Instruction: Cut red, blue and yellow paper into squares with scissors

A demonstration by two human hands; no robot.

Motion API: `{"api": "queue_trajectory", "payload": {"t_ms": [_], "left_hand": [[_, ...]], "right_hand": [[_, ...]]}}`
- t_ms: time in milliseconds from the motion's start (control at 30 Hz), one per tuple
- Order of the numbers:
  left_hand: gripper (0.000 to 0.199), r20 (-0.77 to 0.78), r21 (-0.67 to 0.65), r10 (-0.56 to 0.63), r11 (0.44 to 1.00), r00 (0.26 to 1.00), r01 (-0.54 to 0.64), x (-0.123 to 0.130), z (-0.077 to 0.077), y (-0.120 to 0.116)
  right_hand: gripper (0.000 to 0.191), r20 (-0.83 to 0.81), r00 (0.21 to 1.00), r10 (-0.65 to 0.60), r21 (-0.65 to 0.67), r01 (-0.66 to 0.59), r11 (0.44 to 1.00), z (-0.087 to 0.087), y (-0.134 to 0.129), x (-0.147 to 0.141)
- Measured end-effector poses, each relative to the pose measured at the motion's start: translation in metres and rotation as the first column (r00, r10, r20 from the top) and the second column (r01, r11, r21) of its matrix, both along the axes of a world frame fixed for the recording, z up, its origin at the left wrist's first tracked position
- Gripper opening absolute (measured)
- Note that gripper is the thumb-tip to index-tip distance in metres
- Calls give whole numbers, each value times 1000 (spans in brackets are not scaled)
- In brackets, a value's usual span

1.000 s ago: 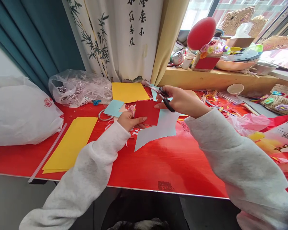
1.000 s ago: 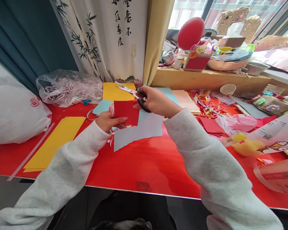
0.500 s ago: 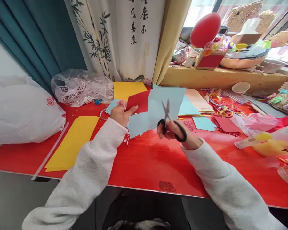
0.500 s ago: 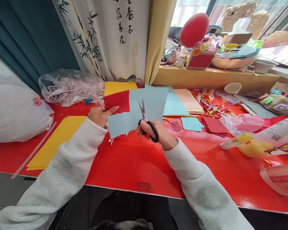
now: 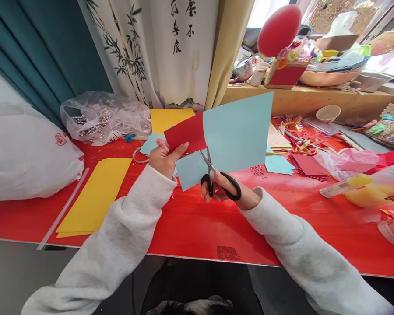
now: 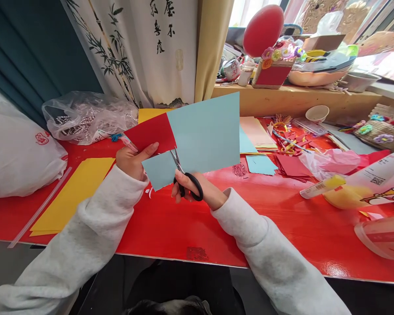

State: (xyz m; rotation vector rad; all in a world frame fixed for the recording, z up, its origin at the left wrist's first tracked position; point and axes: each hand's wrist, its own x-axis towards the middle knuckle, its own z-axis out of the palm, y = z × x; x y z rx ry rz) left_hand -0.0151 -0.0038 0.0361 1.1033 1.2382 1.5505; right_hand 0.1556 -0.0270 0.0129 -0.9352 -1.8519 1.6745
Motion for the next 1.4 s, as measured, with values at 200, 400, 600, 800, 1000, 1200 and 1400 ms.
{"api": "queue_trajectory", "payload": {"t_ms": [200,400,600,800,1000,1200,1400], "left_hand": [[24,77,78,51,995,996,-57,8,-6,0],[42,74,148,170,973,983,-180,12,-11,1],[25,16,114,136,984,991,-137,10,-13,-1],[24,77,69,141,987,987,-146,18,-16,-5],[24,88,73,185,979,979,-192,25,-22,-9],[24,177,39,87,995,980,-96,27,-20,-12],[19,281,57,14,998,960,-31,32,-16,-18]], "right_hand": [[67,9,1000,-28,-19,28,999,1,-3,-1],[67,-1,999,-35,-64,35,997,8,-10,-6],[69,-95,993,-68,-106,58,993,-7,-9,-13],[65,-115,977,-178,-101,167,981,-7,-15,-22],[64,-185,953,-240,-91,226,970,-7,-17,-25],[62,-252,931,-264,-57,258,965,-14,-15,-25],[59,-291,924,-249,-45,247,968,-15,-14,-27]]}}
